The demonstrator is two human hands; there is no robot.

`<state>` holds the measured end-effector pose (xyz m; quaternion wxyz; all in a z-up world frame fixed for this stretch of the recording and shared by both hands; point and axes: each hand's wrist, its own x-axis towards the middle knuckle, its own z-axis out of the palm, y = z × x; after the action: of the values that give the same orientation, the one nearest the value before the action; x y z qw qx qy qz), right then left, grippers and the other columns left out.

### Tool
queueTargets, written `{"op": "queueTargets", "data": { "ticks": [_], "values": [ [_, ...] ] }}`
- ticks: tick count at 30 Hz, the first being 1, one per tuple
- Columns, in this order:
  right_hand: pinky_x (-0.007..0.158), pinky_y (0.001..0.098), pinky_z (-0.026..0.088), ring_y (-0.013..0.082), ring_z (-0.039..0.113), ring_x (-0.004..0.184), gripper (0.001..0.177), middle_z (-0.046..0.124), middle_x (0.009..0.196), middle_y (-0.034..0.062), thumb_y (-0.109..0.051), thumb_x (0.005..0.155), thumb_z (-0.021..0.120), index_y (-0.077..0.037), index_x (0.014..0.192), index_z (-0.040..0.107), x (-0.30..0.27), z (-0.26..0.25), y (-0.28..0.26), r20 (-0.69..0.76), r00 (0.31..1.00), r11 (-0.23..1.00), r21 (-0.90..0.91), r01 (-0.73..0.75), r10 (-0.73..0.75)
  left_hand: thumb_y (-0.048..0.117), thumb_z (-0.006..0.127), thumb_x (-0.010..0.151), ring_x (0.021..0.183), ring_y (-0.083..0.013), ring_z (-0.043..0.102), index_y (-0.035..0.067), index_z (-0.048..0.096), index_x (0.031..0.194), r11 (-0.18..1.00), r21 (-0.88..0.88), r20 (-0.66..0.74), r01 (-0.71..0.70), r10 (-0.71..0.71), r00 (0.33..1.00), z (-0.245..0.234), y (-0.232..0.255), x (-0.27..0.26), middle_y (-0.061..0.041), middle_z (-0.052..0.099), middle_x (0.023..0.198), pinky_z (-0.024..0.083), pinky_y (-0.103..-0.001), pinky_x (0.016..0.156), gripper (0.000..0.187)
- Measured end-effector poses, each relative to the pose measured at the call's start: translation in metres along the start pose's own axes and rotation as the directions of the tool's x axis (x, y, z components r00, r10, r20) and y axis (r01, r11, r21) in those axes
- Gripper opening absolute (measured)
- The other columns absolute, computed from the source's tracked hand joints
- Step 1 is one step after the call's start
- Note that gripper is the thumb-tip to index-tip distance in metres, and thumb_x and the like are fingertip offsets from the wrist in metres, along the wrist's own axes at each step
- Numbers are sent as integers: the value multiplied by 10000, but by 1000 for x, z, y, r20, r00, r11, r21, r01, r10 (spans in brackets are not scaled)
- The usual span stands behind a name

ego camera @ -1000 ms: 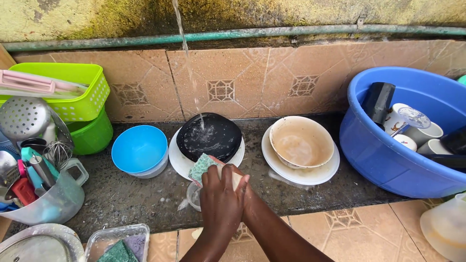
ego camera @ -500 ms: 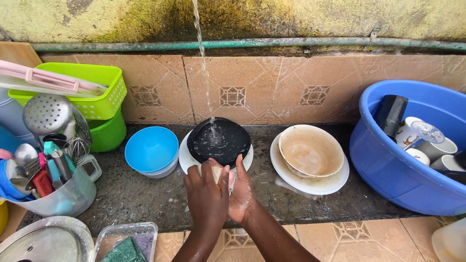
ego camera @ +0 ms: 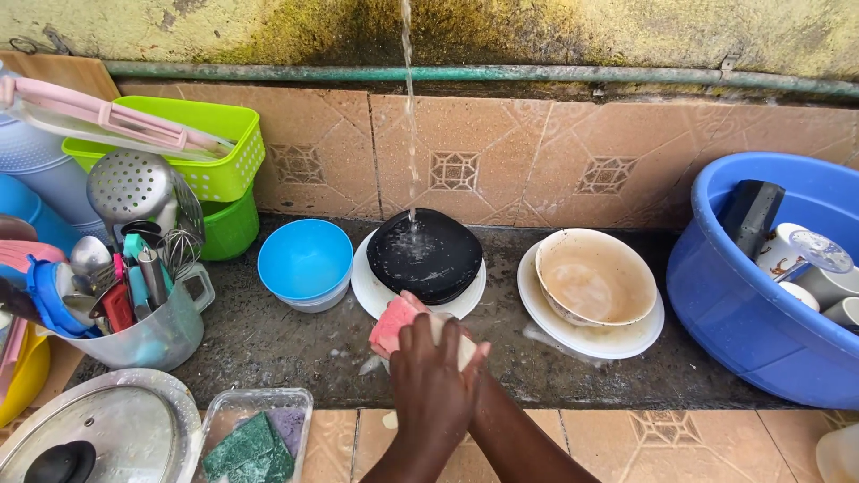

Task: Washing and rinsing dishes and bowls at an outdoor washing station.

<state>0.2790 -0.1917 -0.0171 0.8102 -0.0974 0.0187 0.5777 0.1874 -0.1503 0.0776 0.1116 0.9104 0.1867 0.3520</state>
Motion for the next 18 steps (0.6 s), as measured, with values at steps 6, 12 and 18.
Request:
{"op": "queueTargets", "data": {
  "ticks": [6, 12, 18],
  "values": [
    [986, 400, 533, 249, 680, 1109, 453, 676, 1265, 125, -244, 970, 482, -74, 1383, 559, -16, 55, 23, -55, 995, 989, -123, 77, -85, 471, 617, 971, 1057, -359, 559, 56, 635, 1211, 958, -16, 216, 288, -278, 936, -3, -67, 23, -205, 571, 1119, 497, -517, 803, 479],
    [1073, 405, 525, 248, 617, 1229, 379, 588, 1351, 119, -341, 1148, 572, -93, 1429, 513, 24, -36, 24, 389, 917, 994, -84, -66, 94, 480, 626, 913, 1042, -403, 558, 17, 628, 1183, 985, -89, 133, 145, -133, 982, -24, -25, -31, -259, 560, 1107, 506, -524, 817, 535],
    [1017, 438, 531, 295, 611, 1212, 710, 593, 1390, 146, -460, 817, 643, -135, 1437, 523, 17, 41, 101, -114, 979, 886, -417, -203, 171, 543, 513, 964, 1156, -427, 485, 41, 551, 1335, 648, 50, 151, 760, -757, 636, -68, -145, -51, -276, 472, 1249, 540, -551, 773, 625]
  ]
}}
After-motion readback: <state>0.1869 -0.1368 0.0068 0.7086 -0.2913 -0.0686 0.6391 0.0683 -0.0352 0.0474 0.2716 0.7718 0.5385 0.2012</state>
